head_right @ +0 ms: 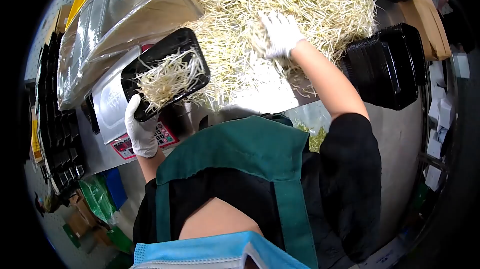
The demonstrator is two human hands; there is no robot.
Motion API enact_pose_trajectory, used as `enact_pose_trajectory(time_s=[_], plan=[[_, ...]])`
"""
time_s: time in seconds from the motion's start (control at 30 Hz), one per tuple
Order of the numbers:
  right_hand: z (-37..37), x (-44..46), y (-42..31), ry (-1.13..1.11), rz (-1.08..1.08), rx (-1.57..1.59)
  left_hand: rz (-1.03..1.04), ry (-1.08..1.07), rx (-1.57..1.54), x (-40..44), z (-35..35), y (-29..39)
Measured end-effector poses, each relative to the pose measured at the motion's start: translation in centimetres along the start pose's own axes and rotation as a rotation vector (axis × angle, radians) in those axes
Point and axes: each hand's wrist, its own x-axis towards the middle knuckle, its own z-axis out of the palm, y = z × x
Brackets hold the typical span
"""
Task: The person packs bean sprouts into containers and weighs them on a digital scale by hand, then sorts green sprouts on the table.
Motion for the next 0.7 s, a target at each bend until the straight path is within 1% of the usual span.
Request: enact_pose_trajectory(time_s=[0.03,0.13,0.17,0.2,0.23,0.27,0.3,0.37,0.4,0.43,0.47,0.5,0.57,0.63,0.7], plan=[[-2.0,0.8,0.7,-0.129,0.047,0.116,-0.017,-0.012,0.036,0.2,0.6,-0.4],[-2.2,1.9,1.4,-0.166,0.026,0.186,-0.106,-0.004,0.031,0.4,1.7,-1.0],[-1.8,1.8,1.0,-0.166,0.002,0.101,-0.123,0.006,0.029,0.3,2.0,-1.1],[-1.5,1.8,0.7,-0.165,-0.025,0.015,-0.143,0.058,0.044,0.5,1.6,-1.4],[-1.4,1.7,1.2,-0.163,-0.035,0.013,-0.163,0.112,0.055,0.6,1.6,-1.7],[-1.6,1.1,2.2,-0.17,0.012,0.371,-0.16,0.134,0.089,0.4,1.8,-1.8],[-1.7,0.5,3.5,-0.178,0.063,0.73,-0.167,0.097,0.076,0.7,1.4,-2.2],[-3.1,-0.3,6.2,-0.038,0.068,1.023,-0.178,0.078,0.065,1.2,1.9,-2.7],[-4.5,-0.9,7.2,0.031,0.055,1.138,-0.193,0.019,0.061,1.5,2.8,-2.7],[-6.9,-2.1,7.0,0.065,-0.007,1.31,-0.197,-0.019,0.117,1.7,4.2,-2.8],[-8.9,-3.5,7.1,0.165,0.051,1.279,-0.23,-0.106,0.137,2.3,5.3,-3.1],[-10.3,-4.5,7.0,0.253,-0.005,1.378,-0.263,-0.195,0.158,3.0,6.3,-3.7],[-12.0,-5.2,7.5,0.187,-0.07,1.419,-0.313,-0.384,0.19,4.4,8.5,-5.9],[-13.0,-5.7,6.4,0.154,-0.12,1.503,-0.424,-0.395,0.232,4.6,10.9,-7.7],[-13.3,-5.4,2.3,0.017,-0.529,1.592,-0.595,-0.504,0.083,5.7,11.1,-9.6]])
